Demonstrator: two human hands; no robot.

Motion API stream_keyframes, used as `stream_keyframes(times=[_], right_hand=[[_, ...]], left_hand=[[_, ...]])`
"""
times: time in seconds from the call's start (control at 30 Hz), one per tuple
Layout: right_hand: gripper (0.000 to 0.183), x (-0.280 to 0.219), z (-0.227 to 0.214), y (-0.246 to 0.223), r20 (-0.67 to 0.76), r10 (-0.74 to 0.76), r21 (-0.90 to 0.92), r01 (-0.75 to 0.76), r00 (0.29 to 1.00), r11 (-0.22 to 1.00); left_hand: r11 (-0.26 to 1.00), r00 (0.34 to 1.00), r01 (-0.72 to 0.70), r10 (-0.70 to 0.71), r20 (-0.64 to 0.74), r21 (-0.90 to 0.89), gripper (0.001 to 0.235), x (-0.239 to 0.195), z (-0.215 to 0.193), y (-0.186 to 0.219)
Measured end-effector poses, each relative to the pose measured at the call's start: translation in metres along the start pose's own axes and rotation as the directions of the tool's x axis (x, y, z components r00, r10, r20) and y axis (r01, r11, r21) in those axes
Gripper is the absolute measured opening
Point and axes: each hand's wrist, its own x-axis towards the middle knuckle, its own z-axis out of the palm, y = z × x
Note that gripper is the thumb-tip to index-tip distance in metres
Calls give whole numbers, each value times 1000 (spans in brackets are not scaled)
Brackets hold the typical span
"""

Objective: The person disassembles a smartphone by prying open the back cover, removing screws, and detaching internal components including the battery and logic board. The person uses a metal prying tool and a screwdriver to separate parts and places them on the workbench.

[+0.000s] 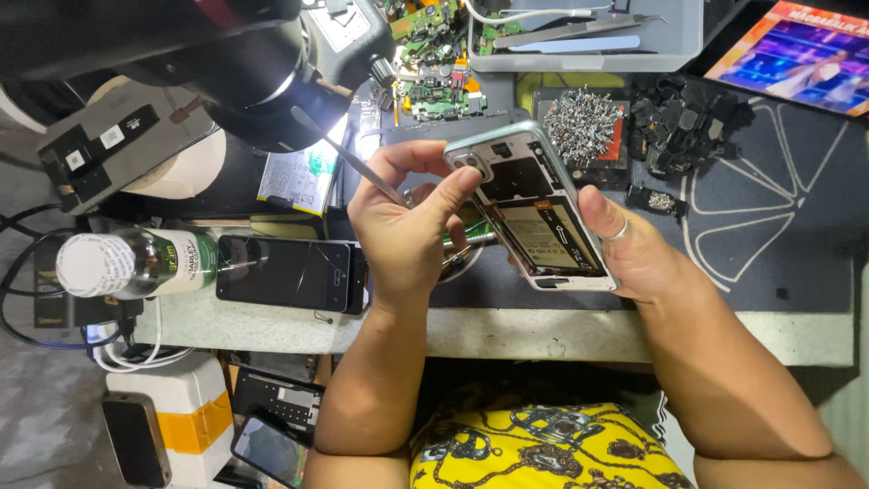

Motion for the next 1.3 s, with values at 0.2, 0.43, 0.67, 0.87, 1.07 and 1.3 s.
stream_keyframes(times=[0.2, 0.43, 0.67, 0.87, 1.07, 1.3], right_hand=[[97, -4, 2, -6, -67, 68, 26, -66, 995, 997], [88, -22, 6, -20, 54, 97, 278, -108, 994, 954], [91, -34, -9, -11, 94, 149, 443, -176, 984, 879], [89, -34, -7, -10, 86, 152, 434, -174, 985, 884], [90, -35, -4, -11, 71, 158, 414, -174, 985, 893], [89, -32, -7, -8, 112, 151, 414, -184, 982, 891]], left_hand=[[999, 999, 31, -31, 40, -21, 29, 5, -5, -3], [987, 974, -93, 63, 218, 131, 26, -5, 0, 6], [985, 944, 12, -68, 324, 172, 21, -6, 1, 2], [982, 950, 36, -91, 297, 185, 21, -4, 3, 1], [985, 949, 53, -101, 300, 163, 20, -3, 2, 0], [800, 939, -335, 238, 248, 497, 39, -3, 7, 1]])
